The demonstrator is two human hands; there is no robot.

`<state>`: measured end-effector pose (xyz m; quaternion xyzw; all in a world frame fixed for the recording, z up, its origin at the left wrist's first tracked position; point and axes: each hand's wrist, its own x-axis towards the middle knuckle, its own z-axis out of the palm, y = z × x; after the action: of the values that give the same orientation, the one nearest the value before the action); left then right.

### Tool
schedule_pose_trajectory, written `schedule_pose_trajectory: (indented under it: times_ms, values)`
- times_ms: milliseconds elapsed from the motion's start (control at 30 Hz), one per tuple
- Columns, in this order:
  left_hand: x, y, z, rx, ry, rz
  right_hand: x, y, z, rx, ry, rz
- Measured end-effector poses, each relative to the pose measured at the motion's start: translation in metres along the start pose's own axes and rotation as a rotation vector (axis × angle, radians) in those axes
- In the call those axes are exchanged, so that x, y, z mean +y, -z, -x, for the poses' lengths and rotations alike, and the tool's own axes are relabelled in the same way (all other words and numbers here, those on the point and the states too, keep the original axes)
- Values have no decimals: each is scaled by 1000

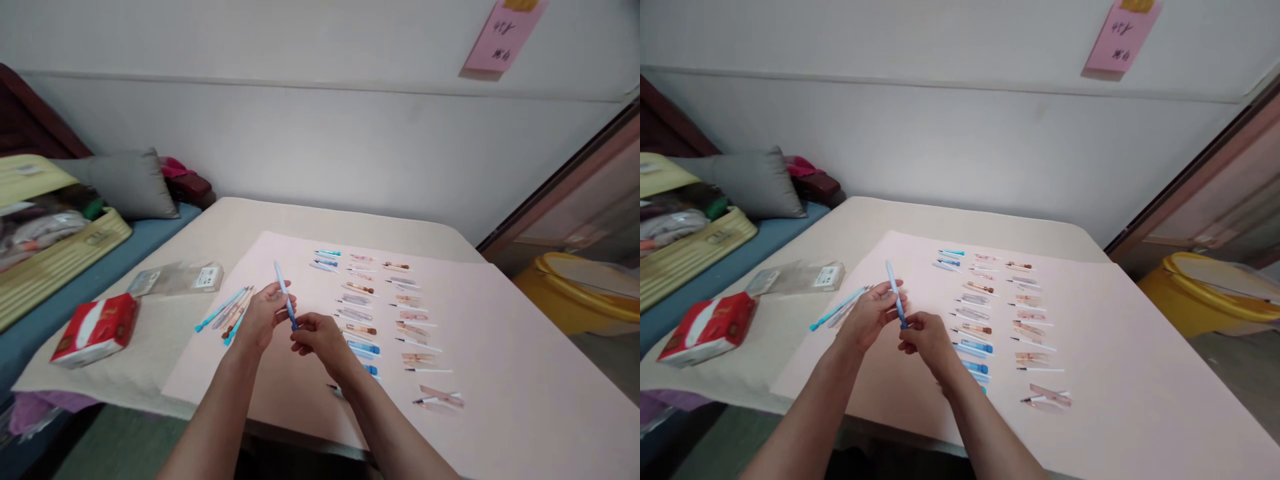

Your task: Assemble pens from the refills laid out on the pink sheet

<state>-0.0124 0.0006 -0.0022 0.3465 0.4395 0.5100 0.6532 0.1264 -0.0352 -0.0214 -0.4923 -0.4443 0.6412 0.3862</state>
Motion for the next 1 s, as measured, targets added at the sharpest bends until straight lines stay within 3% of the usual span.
schedule_pose_trajectory:
  times_ms: [233, 567, 800, 1000]
  values:
    - [3, 0, 2, 36, -11, 22, -2, 2, -1, 85, 45, -48]
    - [4, -6, 4, 4, -40, 88, -7, 3, 2, 209, 222, -18]
    - [6, -14, 10, -42, -62, 71, -12, 5, 5, 221, 176, -106]
    - [6, -8, 7, -12, -56, 89, -14, 6, 3, 147, 131, -133]
